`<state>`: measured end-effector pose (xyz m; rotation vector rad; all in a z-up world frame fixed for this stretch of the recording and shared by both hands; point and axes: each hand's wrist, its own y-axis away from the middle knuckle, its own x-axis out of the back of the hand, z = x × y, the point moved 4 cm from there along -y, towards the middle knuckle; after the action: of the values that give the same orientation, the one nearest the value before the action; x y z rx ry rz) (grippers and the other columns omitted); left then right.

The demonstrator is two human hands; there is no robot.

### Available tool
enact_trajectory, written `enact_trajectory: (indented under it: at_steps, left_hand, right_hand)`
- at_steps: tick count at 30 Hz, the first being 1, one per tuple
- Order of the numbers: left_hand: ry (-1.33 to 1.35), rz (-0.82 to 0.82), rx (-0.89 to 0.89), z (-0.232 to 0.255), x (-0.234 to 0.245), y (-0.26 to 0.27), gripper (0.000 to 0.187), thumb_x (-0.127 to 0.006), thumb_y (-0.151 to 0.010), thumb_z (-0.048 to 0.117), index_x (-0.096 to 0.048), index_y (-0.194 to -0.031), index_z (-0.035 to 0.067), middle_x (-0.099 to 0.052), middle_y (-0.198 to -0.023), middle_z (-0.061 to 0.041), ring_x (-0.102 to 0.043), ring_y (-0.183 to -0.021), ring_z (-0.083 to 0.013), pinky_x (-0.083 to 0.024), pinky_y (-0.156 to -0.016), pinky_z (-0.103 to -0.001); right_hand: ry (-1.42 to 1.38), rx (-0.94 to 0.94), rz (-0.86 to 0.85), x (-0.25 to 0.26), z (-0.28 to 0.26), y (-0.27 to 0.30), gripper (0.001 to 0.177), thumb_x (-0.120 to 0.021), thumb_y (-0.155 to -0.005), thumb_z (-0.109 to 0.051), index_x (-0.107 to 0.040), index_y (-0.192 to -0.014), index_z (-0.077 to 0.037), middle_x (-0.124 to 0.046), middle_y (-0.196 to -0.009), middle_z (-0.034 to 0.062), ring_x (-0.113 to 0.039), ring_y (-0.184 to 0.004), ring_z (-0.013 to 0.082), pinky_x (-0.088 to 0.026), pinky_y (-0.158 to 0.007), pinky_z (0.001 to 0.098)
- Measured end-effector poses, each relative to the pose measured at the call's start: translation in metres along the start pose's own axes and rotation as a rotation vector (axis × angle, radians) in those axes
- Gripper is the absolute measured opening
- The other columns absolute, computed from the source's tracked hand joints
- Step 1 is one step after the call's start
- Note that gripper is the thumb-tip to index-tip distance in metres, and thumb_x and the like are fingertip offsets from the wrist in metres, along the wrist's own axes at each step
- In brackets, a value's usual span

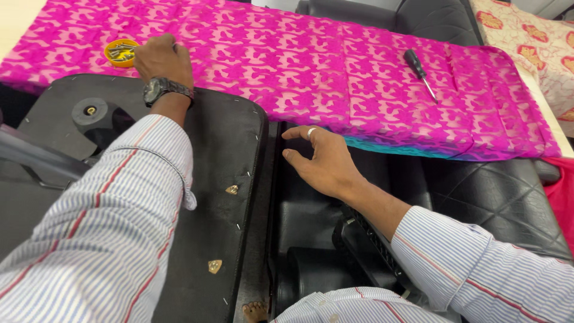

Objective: The person uses a screwdriver to tighten screws on the underside of an inverted office chair seat, securing the seat to its central gas-lift column. The person repeatedly inserts and turns screws into the metal mounting plate while holding the seat steady.

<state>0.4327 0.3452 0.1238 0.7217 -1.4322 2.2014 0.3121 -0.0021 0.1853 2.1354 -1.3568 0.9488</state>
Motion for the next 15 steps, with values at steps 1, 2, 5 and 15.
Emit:
enact_trajectory:
  at_steps: [1, 2, 5, 15]
  left_hand:
    - [0.009, 0.035, 0.004, 0.006, 0.008, 0.002, 0.018, -0.075, -0.088, 0.017, -0.072, -0.081, 0.002, -0.071, -0.076, -0.019, -0.069, -0.07, -0.0381, -0.054, -0.068, -0.049]
    - [0.018, 0.071, 0.007, 0.013, 0.016, 0.004, 0.019, -0.076, -0.086, 0.018, -0.07, -0.078, 0.001, -0.07, -0.075, -0.02, -0.069, -0.07, -0.0384, -0.053, -0.067, -0.05]
    - [0.078, 0.12, 0.066, 0.035, 0.05, 0.014, 0.019, -0.076, -0.083, 0.02, -0.07, -0.079, 0.002, -0.071, -0.073, -0.018, -0.069, -0.068, -0.0368, -0.054, -0.065, -0.049]
    - [0.455, 0.214, 0.098, 0.144, 0.199, 0.134, 0.01, -0.073, -0.094, 0.023, -0.074, -0.101, 0.016, -0.072, -0.072, -0.005, -0.073, -0.064, -0.0217, -0.053, -0.058, -0.037]
  right_hand:
    - [0.003, -0.012, -0.002, 0.0, 0.0, 0.0, 0.04, -0.072, -0.086, -0.027, -0.072, -0.123, -0.011, -0.071, -0.08, 0.0081, -0.057, -0.06, 0.0144, -0.051, -0.062, 0.0338]
    - [-0.001, -0.008, 0.001, 0.0, 0.0, 0.001, 0.04, -0.072, -0.086, -0.027, -0.072, -0.123, -0.012, -0.07, -0.079, 0.0084, -0.056, -0.06, 0.0143, -0.051, -0.062, 0.0341]
    - [-0.008, 0.002, 0.011, -0.002, 0.0, 0.002, 0.04, -0.072, -0.086, -0.028, -0.073, -0.122, -0.012, -0.069, -0.076, 0.0084, -0.057, -0.062, 0.0148, -0.051, -0.063, 0.0348]
    - [-1.057, -0.396, -0.293, -0.057, 0.002, -0.015, 0.047, -0.055, -0.095, -0.051, -0.064, -0.113, -0.008, -0.07, -0.107, 0.012, -0.068, -0.104, 0.0249, -0.057, -0.093, 0.0428]
